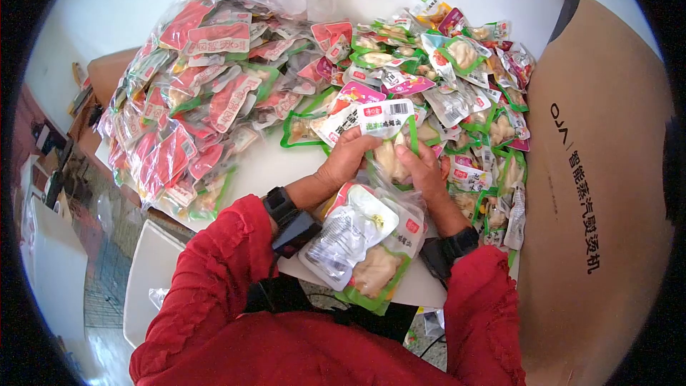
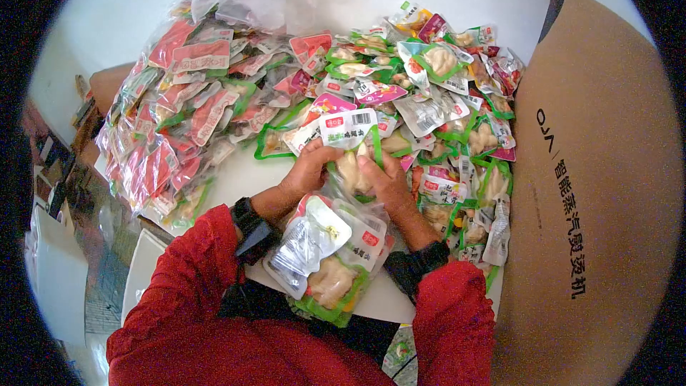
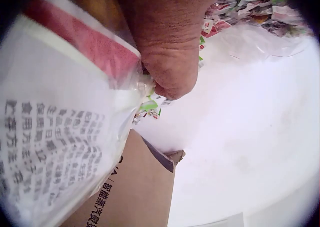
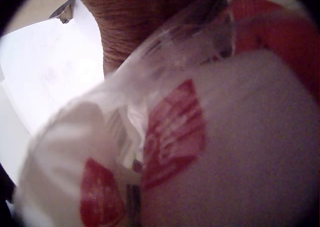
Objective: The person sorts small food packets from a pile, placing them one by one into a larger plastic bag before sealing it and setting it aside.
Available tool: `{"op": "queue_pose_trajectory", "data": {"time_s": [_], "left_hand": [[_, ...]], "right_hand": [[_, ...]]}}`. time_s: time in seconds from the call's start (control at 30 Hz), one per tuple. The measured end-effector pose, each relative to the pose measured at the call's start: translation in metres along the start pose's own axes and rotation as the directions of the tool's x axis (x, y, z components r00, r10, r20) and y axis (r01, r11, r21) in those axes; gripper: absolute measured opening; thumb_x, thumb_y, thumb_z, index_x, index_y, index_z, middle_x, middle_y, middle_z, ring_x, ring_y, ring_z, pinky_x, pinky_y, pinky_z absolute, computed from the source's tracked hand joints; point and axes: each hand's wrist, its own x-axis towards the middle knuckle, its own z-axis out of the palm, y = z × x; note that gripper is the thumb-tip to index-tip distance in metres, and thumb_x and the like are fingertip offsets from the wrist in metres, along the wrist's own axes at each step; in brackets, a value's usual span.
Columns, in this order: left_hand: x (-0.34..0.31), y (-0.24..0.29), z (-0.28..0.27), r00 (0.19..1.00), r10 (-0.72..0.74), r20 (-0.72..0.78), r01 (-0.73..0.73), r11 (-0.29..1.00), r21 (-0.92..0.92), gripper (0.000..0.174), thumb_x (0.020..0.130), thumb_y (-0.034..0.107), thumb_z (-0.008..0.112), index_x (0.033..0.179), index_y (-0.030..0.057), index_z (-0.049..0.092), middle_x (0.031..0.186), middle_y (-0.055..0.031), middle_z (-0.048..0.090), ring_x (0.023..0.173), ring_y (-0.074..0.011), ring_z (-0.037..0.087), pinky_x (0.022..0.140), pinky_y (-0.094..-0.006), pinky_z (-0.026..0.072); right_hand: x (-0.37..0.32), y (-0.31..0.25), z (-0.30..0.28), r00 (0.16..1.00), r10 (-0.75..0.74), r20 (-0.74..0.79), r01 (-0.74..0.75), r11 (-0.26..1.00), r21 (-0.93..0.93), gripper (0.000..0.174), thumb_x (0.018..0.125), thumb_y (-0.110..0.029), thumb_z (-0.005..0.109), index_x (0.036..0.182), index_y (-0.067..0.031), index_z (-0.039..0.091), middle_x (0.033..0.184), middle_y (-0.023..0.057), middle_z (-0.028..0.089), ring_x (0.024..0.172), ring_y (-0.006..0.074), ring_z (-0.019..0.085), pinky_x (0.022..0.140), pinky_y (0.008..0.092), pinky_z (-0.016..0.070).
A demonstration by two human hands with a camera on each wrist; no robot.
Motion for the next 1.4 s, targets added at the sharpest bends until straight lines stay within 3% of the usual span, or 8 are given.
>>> {"op": "queue_pose_trajectory", "data": {"time_s": [0.23, 0.3, 0.83, 0.9, 0.93, 1.0, 1.1, 1.4], "left_hand": [[0.003, -0.001, -0.006, 0.999, 0.003, 0.051, -0.008, 0.996, 0.087, 0.025, 0.087, 0.027, 0.046, 0.096, 0.0063, 0.056, 0.085, -0.0027, 0.060, 0.068, -0.0102, 0.058, 0.055, -0.0233, 0.0482], [0.004, -0.002, -0.003, 0.999, -0.026, 0.020, 0.027, 0.997, -0.070, 0.032, 0.090, 0.026, 0.040, 0.104, -0.0001, 0.053, 0.099, -0.0096, 0.059, 0.087, -0.0179, 0.058, 0.078, -0.0303, 0.0464], [0.008, -0.006, -0.006, 0.998, -0.061, -0.007, 0.060, 0.992, -0.111, 0.051, 0.091, 0.044, 0.030, 0.118, 0.0030, 0.043, 0.110, -0.0119, 0.054, 0.096, -0.0221, 0.056, 0.083, -0.0337, 0.0448], [0.002, 0.000, 0.003, 0.999, -0.021, 0.038, 0.027, 0.984, -0.178, 0.043, 0.089, 0.045, 0.037, 0.096, 0.0072, 0.056, 0.073, -0.0004, 0.057, 0.055, -0.0077, 0.049, 0.044, -0.0210, 0.0363], [0.001, 0.002, 0.002, 0.999, -0.022, 0.039, 0.028, 0.983, -0.180, 0.043, 0.089, 0.045, 0.037, 0.096, 0.0072, 0.056, 0.073, -0.0004, 0.057, 0.055, -0.0077, 0.049, 0.044, -0.0210, 0.0363], [0.000, 0.007, 0.000, 0.993, -0.081, 0.088, 0.075, 0.995, 0.068, 0.033, 0.087, 0.031, 0.047, 0.107, 0.0047, 0.053, 0.093, -0.0033, 0.060, 0.074, -0.0101, 0.057, 0.060, -0.0232, 0.0473], [-0.005, 0.007, 0.007, 0.990, -0.061, 0.127, 0.056, 0.998, 0.040, 0.031, 0.083, 0.010, 0.051, 0.113, 0.0020, 0.050, 0.103, -0.0069, 0.057, 0.090, -0.0145, 0.057, 0.080, -0.0285, 0.0462], [-0.004, 0.011, 0.002, 0.950, -0.057, 0.307, -0.015, 0.974, 0.228, 0.048, 0.080, 0.004, 0.052, 0.126, 0.0065, 0.037, 0.116, -0.0055, 0.050, 0.105, -0.0154, 0.049, 0.090, -0.0298, 0.0390]], "right_hand": [[-0.003, -0.007, 0.003, 0.999, 0.045, -0.029, -0.046, 0.997, -0.063, 0.029, 0.084, -0.022, 0.051, 0.102, -0.0002, 0.056, 0.087, 0.0013, 0.058, 0.076, 0.0082, 0.052, 0.068, 0.0224, 0.0420], [0.000, -0.003, 0.002, 1.000, 0.019, 0.002, -0.019, 1.000, 0.006, 0.030, 0.084, -0.023, 0.052, 0.103, -0.0001, 0.056, 0.088, 0.0022, 0.058, 0.077, 0.0086, 0.052, 0.068, 0.0227, 0.0423], [0.001, 0.001, -0.001, 0.999, 0.027, 0.020, -0.027, 1.000, 0.001, 0.033, 0.084, -0.023, 0.051, 0.107, -0.0001, 0.054, 0.094, 0.0050, 0.058, 0.082, 0.0113, 0.054, 0.073, 0.0241, 0.0432], [-0.001, -0.002, 0.000, 0.998, 0.059, 0.010, -0.059, 0.998, -0.019, 0.034, 0.084, -0.025, 0.051, 0.107, -0.0003, 0.054, 0.095, 0.0061, 0.058, 0.083, 0.0114, 0.054, 0.073, 0.0240, 0.0433], [0.001, 0.003, -0.003, 0.998, 0.060, 0.009, -0.060, 0.998, -0.021, 0.034, 0.084, -0.025, 0.051, 0.107, -0.0003, 0.054, 0.095, 0.0061, 0.058, 0.083, 0.0114, 0.054, 0.073, 0.0240, 0.0433], [0.006, 0.012, -0.007, 0.993, 0.104, -0.055, -0.107, 0.993, -0.045, 0.037, 0.085, -0.030, 0.049, 0.107, -0.0009, 0.054, 0.093, 0.0063, 0.058, 0.079, 0.0110, 0.054, 0.072, 0.0236, 0.0434], [0.001, 0.004, -0.002, 0.968, 0.185, -0.170, -0.179, 0.982, 0.053, 0.041, 0.086, -0.036, 0.046, 0.106, -0.0011, 0.054, 0.091, 0.0062, 0.057, 0.076, 0.0114, 0.053, 0.070, 0.0242, 0.0431], [0.002, 0.000, -0.002, 0.983, 0.010, -0.185, -0.023, 0.998, -0.066, 0.042, 0.089, -0.034, 0.040, 0.110, -0.0002, 0.052, 0.097, 0.0075, 0.056, 0.088, 0.0147, 0.051, 0.080, 0.0256, 0.0392]]}}
